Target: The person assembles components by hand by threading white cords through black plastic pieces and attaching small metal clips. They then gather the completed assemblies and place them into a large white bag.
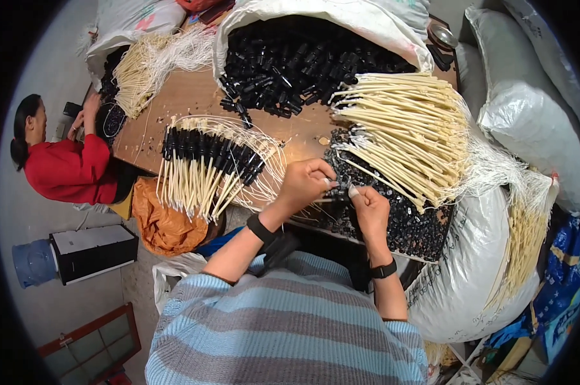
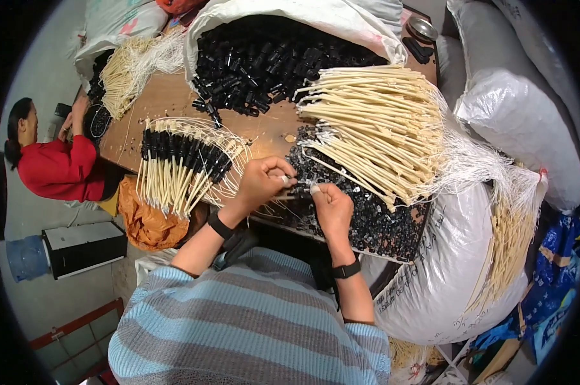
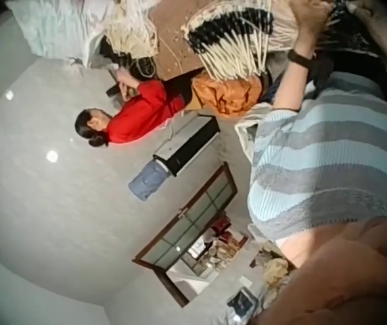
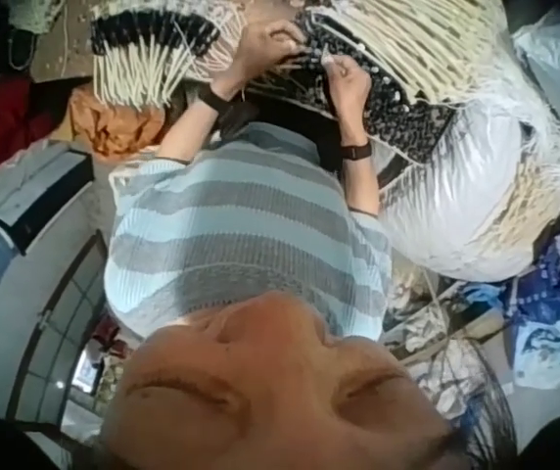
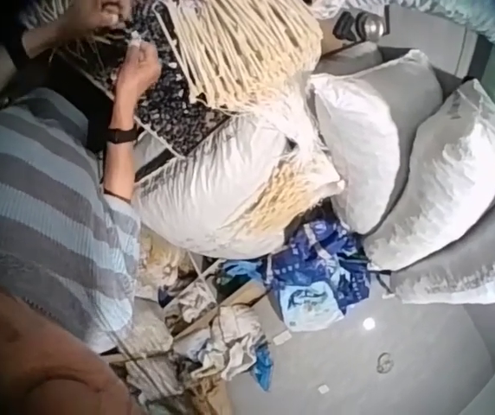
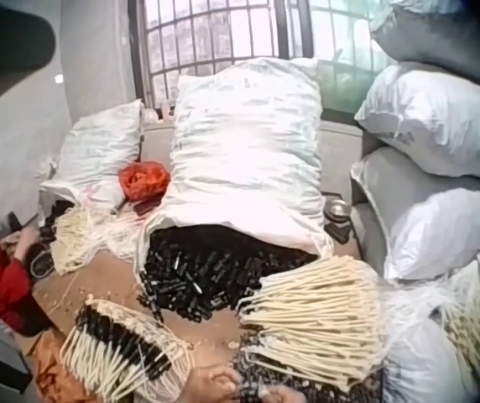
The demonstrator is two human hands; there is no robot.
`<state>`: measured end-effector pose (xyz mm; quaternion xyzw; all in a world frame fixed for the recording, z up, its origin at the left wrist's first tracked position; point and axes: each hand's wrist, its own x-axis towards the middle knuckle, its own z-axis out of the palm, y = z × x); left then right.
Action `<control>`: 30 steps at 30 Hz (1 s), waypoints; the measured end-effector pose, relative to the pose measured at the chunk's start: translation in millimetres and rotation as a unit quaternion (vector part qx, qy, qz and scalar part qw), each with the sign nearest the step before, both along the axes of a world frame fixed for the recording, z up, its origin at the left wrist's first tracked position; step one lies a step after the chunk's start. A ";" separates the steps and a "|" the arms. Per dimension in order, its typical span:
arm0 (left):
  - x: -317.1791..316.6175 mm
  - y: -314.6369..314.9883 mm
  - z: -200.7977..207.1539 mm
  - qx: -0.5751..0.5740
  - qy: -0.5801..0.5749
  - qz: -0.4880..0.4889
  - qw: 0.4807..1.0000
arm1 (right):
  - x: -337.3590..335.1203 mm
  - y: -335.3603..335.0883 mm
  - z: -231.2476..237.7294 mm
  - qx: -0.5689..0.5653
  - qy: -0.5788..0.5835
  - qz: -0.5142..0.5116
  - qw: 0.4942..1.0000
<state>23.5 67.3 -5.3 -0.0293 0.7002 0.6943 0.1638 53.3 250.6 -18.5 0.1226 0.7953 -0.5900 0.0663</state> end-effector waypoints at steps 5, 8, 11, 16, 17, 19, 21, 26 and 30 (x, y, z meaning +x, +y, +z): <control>14.9 32.6 -3.3 0.010 0.189 0.073 0.979 | -2.7 -11.0 -4.4 -0.075 -0.004 0.042 0.996; 16.4 32.8 -1.2 -0.093 0.263 0.101 0.955 | -2.0 -13.8 6.2 -0.217 -0.029 0.044 0.975; 16.3 33.8 -2.1 -0.044 0.225 0.101 0.968 | -0.8 -13.6 6.0 -0.254 -0.028 0.037 0.966; 15.5 31.8 -3.7 -0.012 0.196 0.086 0.977 | 1.7 -14.0 5.5 -0.250 -0.030 0.023 0.967; 15.8 32.3 -3.0 -0.026 0.202 0.091 0.975 | 1.8 -14.7 6.5 -0.249 -0.032 0.023 0.968; 14.0 29.0 -3.8 -0.041 0.207 0.097 0.973 | 0.5 -18.3 10.8 -0.261 -0.026 -0.010 0.965; 11.9 20.4 -7.4 -0.171 0.249 0.041 0.952 | 1.1 -17.8 9.0 -0.229 0.004 -0.001 0.974; 11.8 17.3 -6.9 -0.128 0.198 0.038 0.971 | 5.3 -15.0 5.9 -0.027 0.132 0.055 0.989; 11.2 15.3 -4.8 -0.154 0.213 0.051 0.963 | 6.5 -12.1 10.3 0.025 0.159 0.077 0.984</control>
